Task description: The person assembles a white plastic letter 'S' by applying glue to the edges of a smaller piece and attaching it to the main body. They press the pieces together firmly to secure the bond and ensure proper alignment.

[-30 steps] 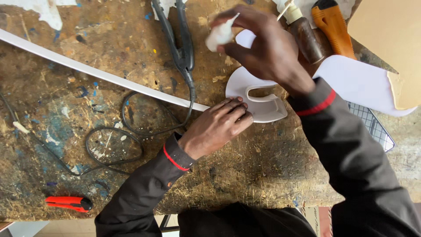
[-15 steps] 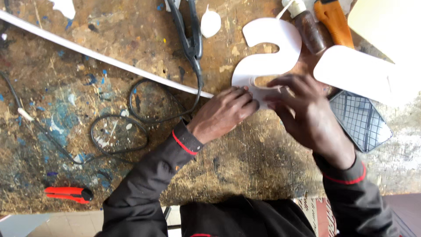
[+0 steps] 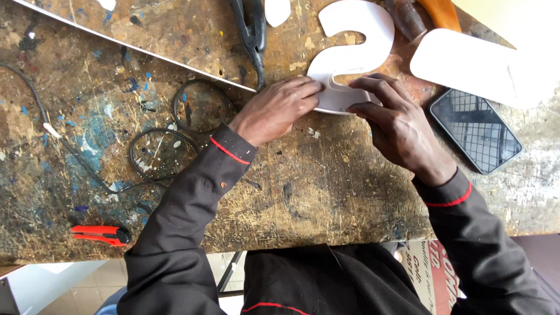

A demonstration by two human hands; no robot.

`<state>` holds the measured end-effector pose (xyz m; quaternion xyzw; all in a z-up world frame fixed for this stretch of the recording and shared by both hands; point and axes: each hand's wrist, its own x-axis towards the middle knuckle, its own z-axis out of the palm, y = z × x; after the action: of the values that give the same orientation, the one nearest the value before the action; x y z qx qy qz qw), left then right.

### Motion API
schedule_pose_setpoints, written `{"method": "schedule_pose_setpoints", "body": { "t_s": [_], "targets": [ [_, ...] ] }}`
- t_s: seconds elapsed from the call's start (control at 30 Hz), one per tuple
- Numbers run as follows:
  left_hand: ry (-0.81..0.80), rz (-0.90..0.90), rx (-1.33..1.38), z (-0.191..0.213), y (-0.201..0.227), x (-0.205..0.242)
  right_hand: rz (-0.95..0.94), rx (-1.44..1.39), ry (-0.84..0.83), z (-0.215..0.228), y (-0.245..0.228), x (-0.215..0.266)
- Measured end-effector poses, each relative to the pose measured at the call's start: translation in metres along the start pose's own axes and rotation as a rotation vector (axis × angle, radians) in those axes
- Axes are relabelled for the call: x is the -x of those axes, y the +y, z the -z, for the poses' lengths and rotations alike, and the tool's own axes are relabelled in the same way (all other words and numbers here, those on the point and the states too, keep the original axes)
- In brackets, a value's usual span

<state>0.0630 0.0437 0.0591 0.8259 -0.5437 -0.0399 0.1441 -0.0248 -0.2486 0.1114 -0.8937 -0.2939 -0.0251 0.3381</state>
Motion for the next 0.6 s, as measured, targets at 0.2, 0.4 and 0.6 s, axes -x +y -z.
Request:
{"method": "schedule_pose_setpoints", "body": {
  "t_s": [0.2,0.4,0.6],
  "targets": [
    [-0.006,-0.022,-0.034,-0.02,0.016,0.009,0.119,-0.044,-0.077,0.009,0.021,0.007],
    [0.059,-0.021,-0.138,0.001,0.037,0.009,0.151,-0.102,-0.106,0.01,0.031,0.006],
    [0.084,0.01,-0.16,-0.025,0.029,0.012,0.152,-0.096,-0.089,0.014,0.025,0.005]
  ]
}}
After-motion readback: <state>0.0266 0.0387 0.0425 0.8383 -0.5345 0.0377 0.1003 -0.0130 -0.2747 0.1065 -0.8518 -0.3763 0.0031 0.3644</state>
